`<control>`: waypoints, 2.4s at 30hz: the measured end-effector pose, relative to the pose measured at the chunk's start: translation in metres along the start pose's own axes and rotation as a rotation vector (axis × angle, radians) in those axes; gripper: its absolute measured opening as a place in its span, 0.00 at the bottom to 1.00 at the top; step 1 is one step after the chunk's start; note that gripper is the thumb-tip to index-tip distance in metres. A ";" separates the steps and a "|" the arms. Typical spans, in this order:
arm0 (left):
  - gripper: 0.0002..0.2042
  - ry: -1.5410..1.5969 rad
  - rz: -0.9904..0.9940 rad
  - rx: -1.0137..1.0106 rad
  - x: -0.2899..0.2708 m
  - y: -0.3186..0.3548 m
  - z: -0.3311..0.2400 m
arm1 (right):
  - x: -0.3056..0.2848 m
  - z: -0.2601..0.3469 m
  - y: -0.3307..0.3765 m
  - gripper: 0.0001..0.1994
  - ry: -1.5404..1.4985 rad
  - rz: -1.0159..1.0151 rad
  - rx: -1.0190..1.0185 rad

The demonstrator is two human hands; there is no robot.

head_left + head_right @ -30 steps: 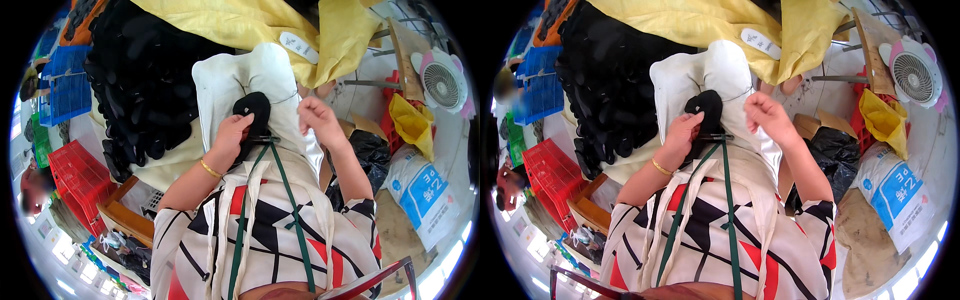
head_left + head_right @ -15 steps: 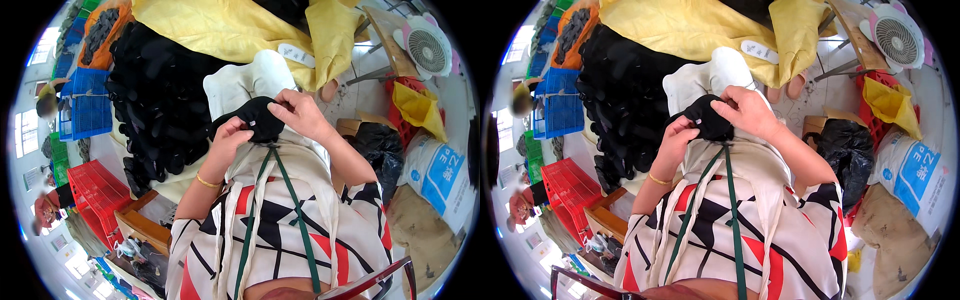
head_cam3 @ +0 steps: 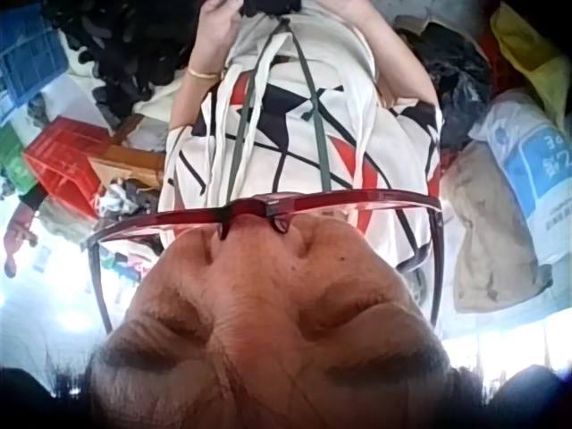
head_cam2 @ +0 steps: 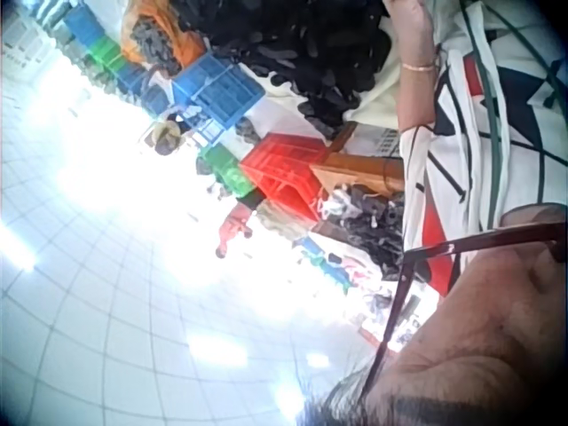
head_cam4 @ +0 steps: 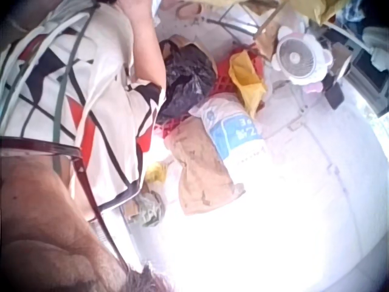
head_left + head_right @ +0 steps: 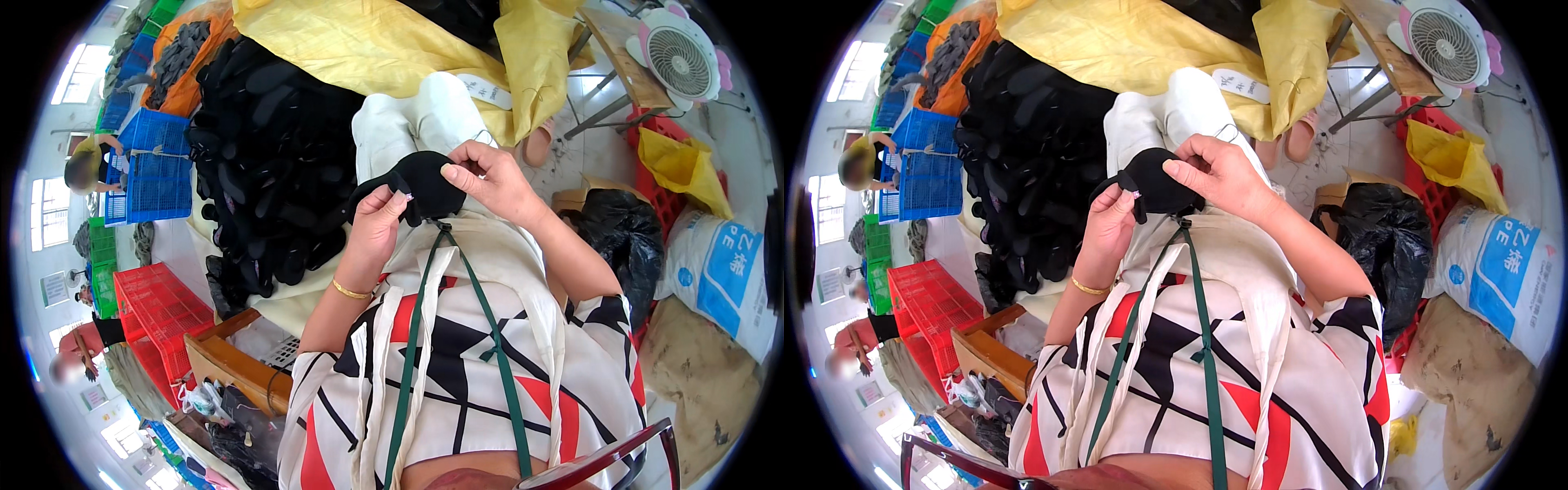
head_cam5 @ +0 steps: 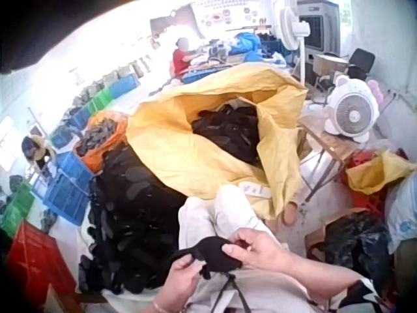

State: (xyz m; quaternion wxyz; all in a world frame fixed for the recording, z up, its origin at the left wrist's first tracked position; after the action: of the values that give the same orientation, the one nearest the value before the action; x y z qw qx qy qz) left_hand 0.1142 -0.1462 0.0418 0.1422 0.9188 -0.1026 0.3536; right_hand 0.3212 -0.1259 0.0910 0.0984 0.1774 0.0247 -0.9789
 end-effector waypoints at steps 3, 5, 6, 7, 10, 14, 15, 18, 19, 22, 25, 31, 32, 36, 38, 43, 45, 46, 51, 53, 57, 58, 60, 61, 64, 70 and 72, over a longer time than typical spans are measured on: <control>0.09 -0.029 0.000 -0.010 0.001 -0.001 0.000 | -0.002 0.001 0.001 0.15 0.000 0.030 0.043; 0.10 -0.092 -0.029 -0.047 0.003 -0.001 -0.003 | 0.006 -0.006 -0.002 0.19 0.008 0.008 -0.019; 0.12 -0.136 -0.069 -0.043 0.012 0.001 -0.008 | 0.010 -0.006 -0.003 0.20 0.069 0.024 -0.047; 0.13 -0.160 -0.076 -0.056 0.003 0.002 -0.006 | 0.015 -0.006 -0.004 0.21 0.107 0.120 -0.006; 0.09 -0.280 -0.159 -0.090 -0.013 0.008 0.011 | 0.035 -0.015 0.002 0.19 0.169 0.262 0.068; 0.09 -0.635 -0.103 -0.080 -0.046 0.004 0.026 | 0.050 -0.067 0.003 0.24 0.101 0.354 0.287; 0.09 -0.775 -0.093 -0.015 -0.046 0.004 0.019 | 0.046 -0.069 -0.005 0.23 0.058 0.346 0.360; 0.03 -0.567 -0.226 0.266 -0.039 0.005 -0.015 | 0.018 -0.074 -0.052 0.21 0.058 0.298 0.536; 0.03 -0.490 -0.298 0.293 -0.044 0.006 -0.028 | -0.001 -0.069 -0.084 0.22 0.119 0.258 0.488; 0.04 -0.460 -0.401 0.255 -0.076 0.002 -0.038 | -0.071 -0.054 -0.180 0.20 -0.270 -0.230 0.448; 0.04 -0.452 -0.444 0.171 -0.109 0.006 -0.024 | -0.081 -0.039 -0.234 0.29 -0.350 -0.289 0.343; 0.05 -0.336 -0.576 0.050 -0.189 -0.009 0.000 | 0.027 -0.061 -0.183 0.14 -0.045 0.094 0.355; 0.05 -0.303 -0.606 0.029 -0.201 -0.013 0.002 | 0.035 -0.082 -0.172 0.13 -0.072 0.122 0.402; 0.05 -0.492 -0.494 0.042 -0.214 -0.040 0.005 | 0.048 -0.118 -0.146 0.11 -0.087 0.145 0.562; 0.05 -0.607 -0.361 0.071 -0.200 -0.056 0.005 | 0.057 -0.115 -0.148 0.10 -0.001 0.173 0.570; 0.07 -0.822 -0.025 -0.078 -0.135 -0.095 0.002 | 0.079 -0.100 -0.144 0.09 0.103 0.210 0.471; 0.09 -0.895 0.087 -0.088 -0.122 -0.101 0.003 | 0.082 -0.105 -0.133 0.09 0.119 0.206 0.448; 0.10 -0.930 0.141 -0.093 -0.116 -0.101 0.008 | 0.081 -0.108 -0.126 0.10 0.135 0.195 0.428; 0.12 -1.121 0.333 -0.036 -0.107 -0.096 0.015 | 0.072 -0.115 -0.077 0.10 0.143 0.237 0.431; 0.12 -1.124 0.309 -0.128 -0.109 -0.096 0.022 | 0.069 -0.121 -0.060 0.09 0.123 0.230 0.419; 0.14 -1.129 0.223 -0.181 -0.108 -0.087 0.030 | 0.065 -0.116 -0.041 0.09 0.119 0.198 0.364; 0.15 -1.148 0.227 -0.142 -0.105 -0.083 0.029 | 0.066 -0.117 -0.038 0.09 0.112 0.198 0.348; 0.17 -1.152 0.208 -0.111 -0.098 -0.075 0.026 | 0.069 -0.120 -0.031 0.09 0.105 0.192 0.322; 0.16 -1.141 0.180 -0.118 -0.095 -0.072 0.023 | 0.071 -0.119 -0.028 0.09 0.101 0.178 0.313; 0.13 -1.091 0.127 -0.123 -0.096 -0.066 0.016 | 0.073 -0.115 -0.021 0.10 0.094 0.121 0.272; 0.08 -0.831 0.116 -0.055 -0.075 -0.048 0.012 | 0.080 -0.100 -0.014 0.13 0.028 0.096 0.276; 0.07 -0.897 0.165 -0.002 -0.053 -0.042 0.002 | 0.083 -0.098 -0.010 0.11 -0.095 0.139 0.299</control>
State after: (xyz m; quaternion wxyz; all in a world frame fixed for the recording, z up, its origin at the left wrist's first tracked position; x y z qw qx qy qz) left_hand 0.0893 -0.1033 -0.0035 0.0559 0.9697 -0.2273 -0.0695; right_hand 0.2768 -0.1232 -0.0297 0.1395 0.1447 -0.1381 -0.9698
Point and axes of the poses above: each hand's wrist, its own y-axis away from the middle knuckle, its own x-axis out of the palm, z = x × y, the point moved 5 cm from there along -y, towards the middle knuckle, and after that the axes turned 9 degrees about y, right-handed, at the moved point
